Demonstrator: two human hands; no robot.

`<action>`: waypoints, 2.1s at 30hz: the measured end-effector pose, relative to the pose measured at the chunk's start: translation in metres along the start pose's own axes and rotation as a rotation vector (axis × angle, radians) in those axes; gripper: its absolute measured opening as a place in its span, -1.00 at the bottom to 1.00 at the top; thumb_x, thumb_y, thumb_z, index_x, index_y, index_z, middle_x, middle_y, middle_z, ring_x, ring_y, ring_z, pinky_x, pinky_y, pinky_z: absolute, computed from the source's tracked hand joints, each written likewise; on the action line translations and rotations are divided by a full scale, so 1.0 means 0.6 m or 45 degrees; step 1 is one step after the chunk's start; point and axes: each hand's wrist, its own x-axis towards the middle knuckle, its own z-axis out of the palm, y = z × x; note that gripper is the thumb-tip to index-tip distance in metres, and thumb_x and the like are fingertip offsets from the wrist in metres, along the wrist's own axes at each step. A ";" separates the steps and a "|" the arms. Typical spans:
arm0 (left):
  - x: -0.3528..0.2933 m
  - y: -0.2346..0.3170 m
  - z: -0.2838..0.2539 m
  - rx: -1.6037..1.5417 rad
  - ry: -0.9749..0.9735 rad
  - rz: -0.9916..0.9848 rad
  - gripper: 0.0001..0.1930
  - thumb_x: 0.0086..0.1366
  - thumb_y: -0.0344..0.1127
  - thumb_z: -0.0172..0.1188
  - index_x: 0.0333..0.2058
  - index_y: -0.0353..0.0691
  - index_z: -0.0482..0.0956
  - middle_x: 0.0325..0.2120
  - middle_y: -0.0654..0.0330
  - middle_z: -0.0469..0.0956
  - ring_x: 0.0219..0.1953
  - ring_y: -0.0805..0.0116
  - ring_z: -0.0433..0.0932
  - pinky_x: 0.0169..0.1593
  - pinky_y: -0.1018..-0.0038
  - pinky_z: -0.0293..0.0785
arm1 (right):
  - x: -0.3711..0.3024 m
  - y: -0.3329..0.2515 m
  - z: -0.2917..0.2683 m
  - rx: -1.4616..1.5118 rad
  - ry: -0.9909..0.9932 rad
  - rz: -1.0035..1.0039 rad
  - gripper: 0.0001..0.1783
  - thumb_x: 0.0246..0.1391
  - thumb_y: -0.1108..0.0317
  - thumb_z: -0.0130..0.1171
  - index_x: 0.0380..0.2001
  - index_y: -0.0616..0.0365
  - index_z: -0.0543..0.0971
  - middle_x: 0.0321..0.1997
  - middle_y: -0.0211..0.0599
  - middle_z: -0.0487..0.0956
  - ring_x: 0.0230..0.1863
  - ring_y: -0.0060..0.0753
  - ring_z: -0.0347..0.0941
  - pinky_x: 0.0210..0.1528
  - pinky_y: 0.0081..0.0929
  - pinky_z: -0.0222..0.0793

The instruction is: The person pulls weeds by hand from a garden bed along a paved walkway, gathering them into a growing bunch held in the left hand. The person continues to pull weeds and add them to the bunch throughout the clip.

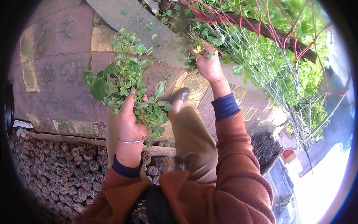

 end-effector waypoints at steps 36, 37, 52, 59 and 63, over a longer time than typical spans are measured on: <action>0.037 -0.006 0.014 0.209 -0.268 -0.211 -0.63 0.29 -0.18 0.00 -0.07 -0.35 0.44 -0.14 0.17 0.48 -0.08 0.38 0.43 0.06 0.47 0.29 | -0.147 -0.230 0.057 -0.115 -0.278 -0.511 -0.47 -0.19 0.42 0.16 -0.09 0.43 0.32 -0.14 0.16 0.37 -0.12 0.15 0.35 -0.08 -0.22 0.33; 0.040 -0.006 0.012 0.254 -0.290 -0.194 -0.63 0.30 -0.17 -0.01 -0.07 -0.36 0.45 -0.15 0.17 0.48 -0.08 0.37 0.43 0.06 0.47 0.29 | -0.153 -0.229 0.054 -0.116 -0.303 -0.478 -0.46 -0.17 0.42 0.15 -0.06 0.41 0.32 -0.10 0.15 0.36 -0.09 0.13 0.35 -0.05 -0.24 0.33; 0.031 0.010 0.019 0.214 -0.040 -0.161 -0.69 0.21 -0.13 0.07 -0.29 -0.31 0.50 -0.39 0.12 0.54 -0.34 0.35 0.51 -0.25 0.45 0.48 | 0.023 0.165 -0.026 -1.062 0.353 0.005 -0.59 -0.11 0.41 0.04 -0.08 0.09 0.43 -0.18 -0.10 0.41 -0.10 -0.05 0.37 -0.09 -0.19 0.36; 0.028 0.019 0.008 0.073 -0.238 -0.104 -0.73 0.28 -0.22 -0.08 -0.26 -0.29 0.49 -0.36 0.09 0.52 -0.29 0.30 0.50 -0.25 0.43 0.48 | 0.043 0.195 -0.042 -1.132 0.314 0.096 -0.71 -0.05 0.29 0.03 -0.19 -0.05 0.51 -0.19 -0.15 0.44 -0.18 -0.08 0.43 -0.19 -0.18 0.40; 0.023 0.015 0.013 0.062 -0.232 -0.053 -0.71 0.27 -0.22 -0.09 -0.24 -0.31 0.47 -0.33 0.11 0.50 -0.24 0.29 0.47 -0.22 0.41 0.48 | 0.026 0.169 -0.052 -1.140 0.327 -0.077 -0.78 0.00 0.29 0.04 -0.24 0.00 0.52 -0.26 -0.25 0.46 -0.26 -0.15 0.46 -0.27 -0.25 0.41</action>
